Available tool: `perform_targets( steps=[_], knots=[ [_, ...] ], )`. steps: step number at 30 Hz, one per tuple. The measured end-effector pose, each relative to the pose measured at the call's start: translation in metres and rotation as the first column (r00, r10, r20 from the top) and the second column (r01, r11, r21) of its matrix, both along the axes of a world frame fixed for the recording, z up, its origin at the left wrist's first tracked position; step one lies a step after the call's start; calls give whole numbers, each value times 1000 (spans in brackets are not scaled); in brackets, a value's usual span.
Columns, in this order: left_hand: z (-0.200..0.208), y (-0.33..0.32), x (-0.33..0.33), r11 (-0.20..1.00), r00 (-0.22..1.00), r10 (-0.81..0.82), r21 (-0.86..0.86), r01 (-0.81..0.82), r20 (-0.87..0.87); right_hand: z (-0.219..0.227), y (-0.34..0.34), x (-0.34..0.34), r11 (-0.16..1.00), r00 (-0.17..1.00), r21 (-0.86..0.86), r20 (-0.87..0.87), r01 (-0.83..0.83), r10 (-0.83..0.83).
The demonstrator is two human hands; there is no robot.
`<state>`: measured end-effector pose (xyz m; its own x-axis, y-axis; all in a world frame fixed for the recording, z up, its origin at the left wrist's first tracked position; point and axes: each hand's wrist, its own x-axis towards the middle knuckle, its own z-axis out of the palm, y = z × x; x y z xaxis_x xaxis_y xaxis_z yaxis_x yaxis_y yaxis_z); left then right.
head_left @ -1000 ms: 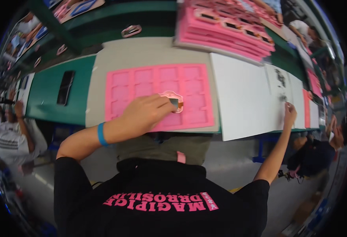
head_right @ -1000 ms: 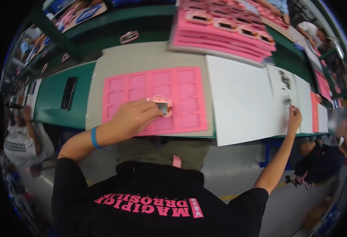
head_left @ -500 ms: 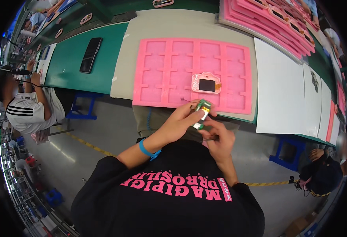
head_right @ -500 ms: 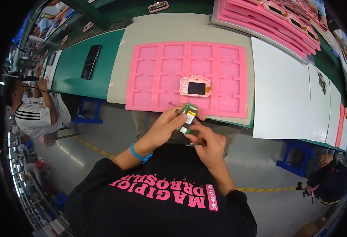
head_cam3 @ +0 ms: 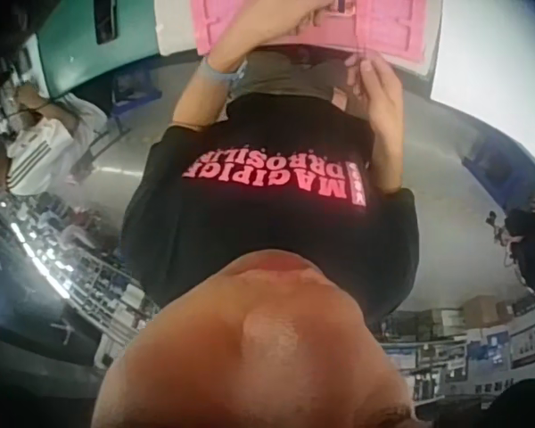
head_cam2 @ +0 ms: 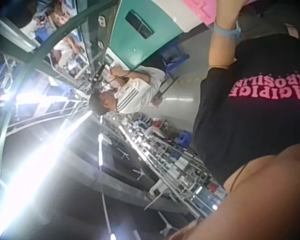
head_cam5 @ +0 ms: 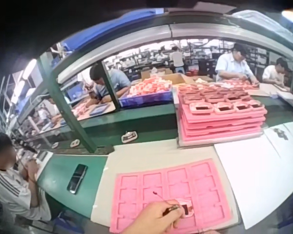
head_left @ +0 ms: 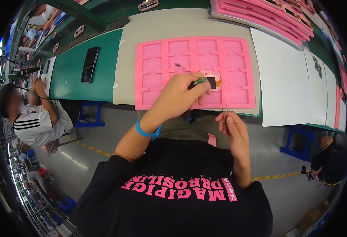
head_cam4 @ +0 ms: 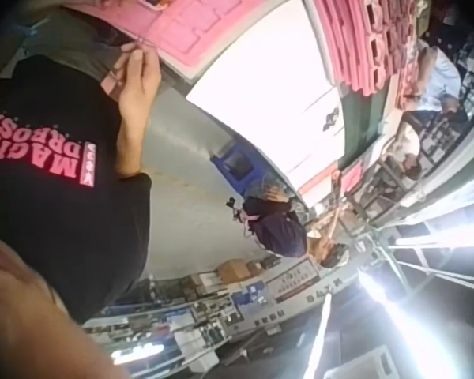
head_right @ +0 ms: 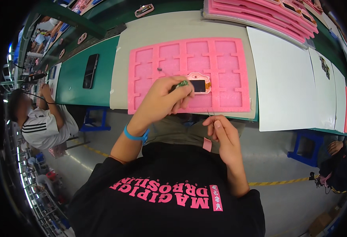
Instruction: The recorder is assembling electronic components by applying a tool to circuit boards and placing them into a pink tray.
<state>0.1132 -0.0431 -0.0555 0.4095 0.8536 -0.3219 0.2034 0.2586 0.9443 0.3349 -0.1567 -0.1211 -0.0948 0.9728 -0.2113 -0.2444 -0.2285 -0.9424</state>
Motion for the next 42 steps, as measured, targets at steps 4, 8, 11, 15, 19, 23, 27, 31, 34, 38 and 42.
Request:
perform_targets(
  steps=[4,8,11,15,19,23,27,31,34,38,42],
  knots=[
    [-2,30,27,995,994,-76,60,81,-76,1,5,13,992,995,-127,-102,-18,5],
    [-14,43,52,849,843,65,474,235,-534,10,15,18,971,983,-223,-176,-89,49],
    [-21,48,51,856,856,23,453,250,-516,11,21,18,962,977,-248,-206,-110,59],
    [-21,52,43,886,886,-18,404,229,-463,14,35,11,949,964,-272,-251,-158,88],
    [-17,55,38,937,935,-26,316,146,-354,16,54,3,941,948,-267,-291,-207,127],
    [-21,53,35,956,965,-17,280,92,-261,19,65,-2,922,943,-316,-310,-225,123],
    [-19,53,33,937,950,-22,324,129,-313,18,70,-6,929,940,-302,-321,-214,113],
    [-19,52,31,936,949,-30,326,137,-313,17,69,-9,936,952,-289,-284,-201,117],
    [-19,49,30,941,954,-33,311,130,-299,16,67,-10,940,961,-281,-245,-196,127],
    [-13,38,25,952,988,63,307,-17,-142,16,62,-12,942,958,-285,-270,-176,97],
    [-8,32,-6,999,1000,-26,-33,26,-1,18,55,-12,959,971,-222,-200,-174,130]
  ],
)
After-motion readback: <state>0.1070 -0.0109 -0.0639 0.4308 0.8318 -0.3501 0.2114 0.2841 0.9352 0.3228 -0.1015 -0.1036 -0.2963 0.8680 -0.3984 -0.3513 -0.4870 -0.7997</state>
